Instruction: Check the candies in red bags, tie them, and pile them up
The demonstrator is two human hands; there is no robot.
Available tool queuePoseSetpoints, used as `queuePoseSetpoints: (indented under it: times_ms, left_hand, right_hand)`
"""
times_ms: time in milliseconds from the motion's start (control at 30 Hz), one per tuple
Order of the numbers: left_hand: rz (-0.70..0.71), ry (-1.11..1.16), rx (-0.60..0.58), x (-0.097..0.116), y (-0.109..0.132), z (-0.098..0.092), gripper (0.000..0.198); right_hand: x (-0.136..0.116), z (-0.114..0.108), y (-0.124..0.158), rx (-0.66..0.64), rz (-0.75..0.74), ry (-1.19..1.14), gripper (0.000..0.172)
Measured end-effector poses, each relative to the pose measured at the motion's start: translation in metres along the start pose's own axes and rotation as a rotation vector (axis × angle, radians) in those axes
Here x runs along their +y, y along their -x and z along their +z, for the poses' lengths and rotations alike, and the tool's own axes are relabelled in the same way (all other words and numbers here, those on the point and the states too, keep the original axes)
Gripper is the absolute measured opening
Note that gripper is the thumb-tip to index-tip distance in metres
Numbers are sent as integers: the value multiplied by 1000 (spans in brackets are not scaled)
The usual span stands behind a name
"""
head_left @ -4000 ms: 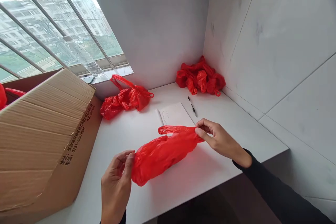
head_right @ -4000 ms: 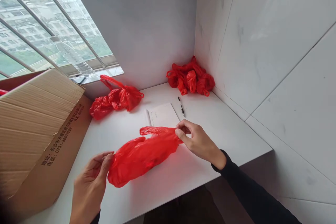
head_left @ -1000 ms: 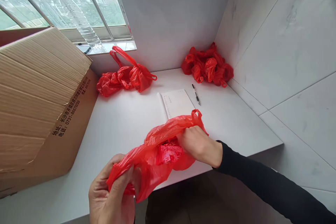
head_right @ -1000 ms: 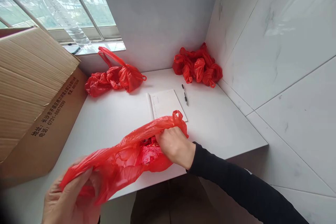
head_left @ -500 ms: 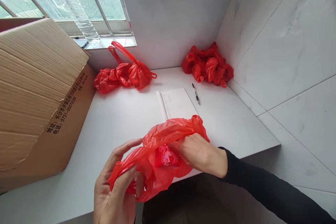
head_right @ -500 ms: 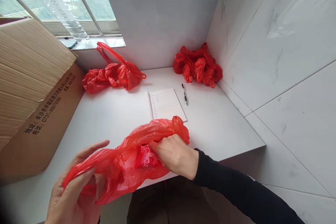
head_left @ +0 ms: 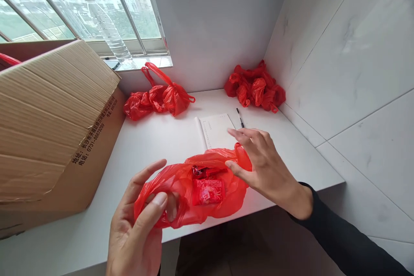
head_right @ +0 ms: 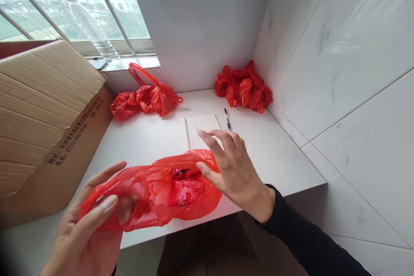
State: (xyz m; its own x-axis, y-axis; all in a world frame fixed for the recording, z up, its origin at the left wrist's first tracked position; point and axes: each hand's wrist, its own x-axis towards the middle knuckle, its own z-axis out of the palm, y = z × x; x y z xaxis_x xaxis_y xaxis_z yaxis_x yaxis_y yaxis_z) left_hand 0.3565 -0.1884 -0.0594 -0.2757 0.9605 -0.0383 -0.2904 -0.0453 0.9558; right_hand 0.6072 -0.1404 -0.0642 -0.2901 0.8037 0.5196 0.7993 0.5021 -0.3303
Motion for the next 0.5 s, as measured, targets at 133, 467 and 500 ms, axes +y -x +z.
queuePoseSetpoints:
  times_ms: [133,467,500]
  left_hand:
    - [-29,-136,-10,-3,-1,-16,74]
    - [402,-306,-62,-2,-7,-22,9]
    - [419,-335,-84,1,-4,-12,12]
  right_hand:
    - [23,-8,-2,-237,175,-28,30]
    - [-17,-53,-10,24,18,-385,12]
    - [-24,-54,-11,23,-44,-418,13]
